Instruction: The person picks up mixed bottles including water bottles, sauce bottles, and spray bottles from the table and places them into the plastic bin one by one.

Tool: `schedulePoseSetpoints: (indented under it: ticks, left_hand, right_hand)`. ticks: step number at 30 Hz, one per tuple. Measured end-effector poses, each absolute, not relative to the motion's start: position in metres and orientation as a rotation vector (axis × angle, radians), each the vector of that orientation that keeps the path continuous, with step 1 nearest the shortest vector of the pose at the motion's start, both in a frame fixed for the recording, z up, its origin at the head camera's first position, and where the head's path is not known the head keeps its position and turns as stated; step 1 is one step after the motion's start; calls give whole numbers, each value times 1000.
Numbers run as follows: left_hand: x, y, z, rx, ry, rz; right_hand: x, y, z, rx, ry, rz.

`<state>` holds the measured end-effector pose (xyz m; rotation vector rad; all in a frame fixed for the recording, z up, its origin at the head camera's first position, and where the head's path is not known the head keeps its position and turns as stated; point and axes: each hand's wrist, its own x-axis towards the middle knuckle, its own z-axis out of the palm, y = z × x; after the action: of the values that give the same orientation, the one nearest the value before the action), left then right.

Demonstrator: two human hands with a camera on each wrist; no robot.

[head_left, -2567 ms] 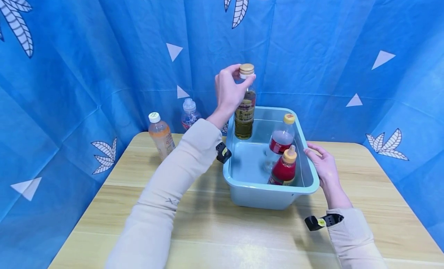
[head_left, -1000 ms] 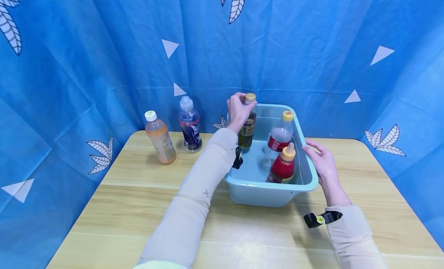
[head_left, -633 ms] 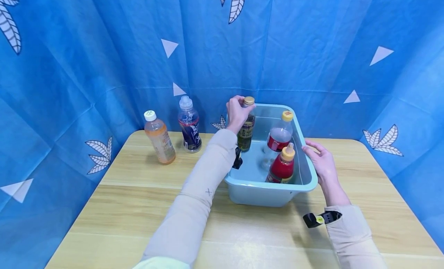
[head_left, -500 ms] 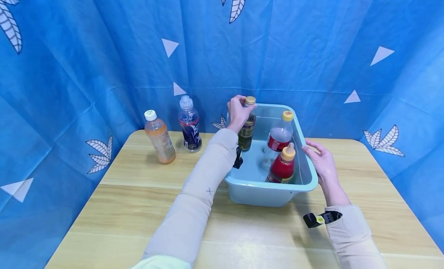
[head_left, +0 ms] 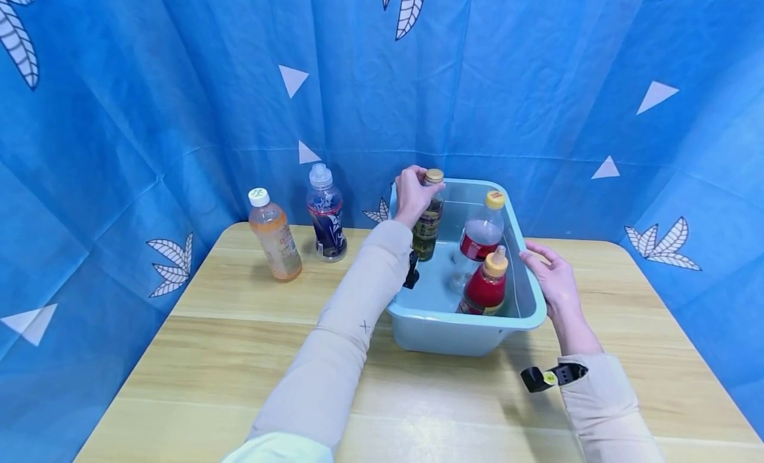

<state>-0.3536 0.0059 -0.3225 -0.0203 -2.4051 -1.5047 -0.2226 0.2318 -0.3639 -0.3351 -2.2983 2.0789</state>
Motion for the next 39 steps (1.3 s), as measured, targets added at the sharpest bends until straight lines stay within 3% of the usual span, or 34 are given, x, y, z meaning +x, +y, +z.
schedulePoseSetpoints:
  ticks: [39]
  left_hand:
    - [-350, 4, -313, 54, -2491, -1548]
  right_hand:
    - [-223, 232, -364, -308, -2228, 2157]
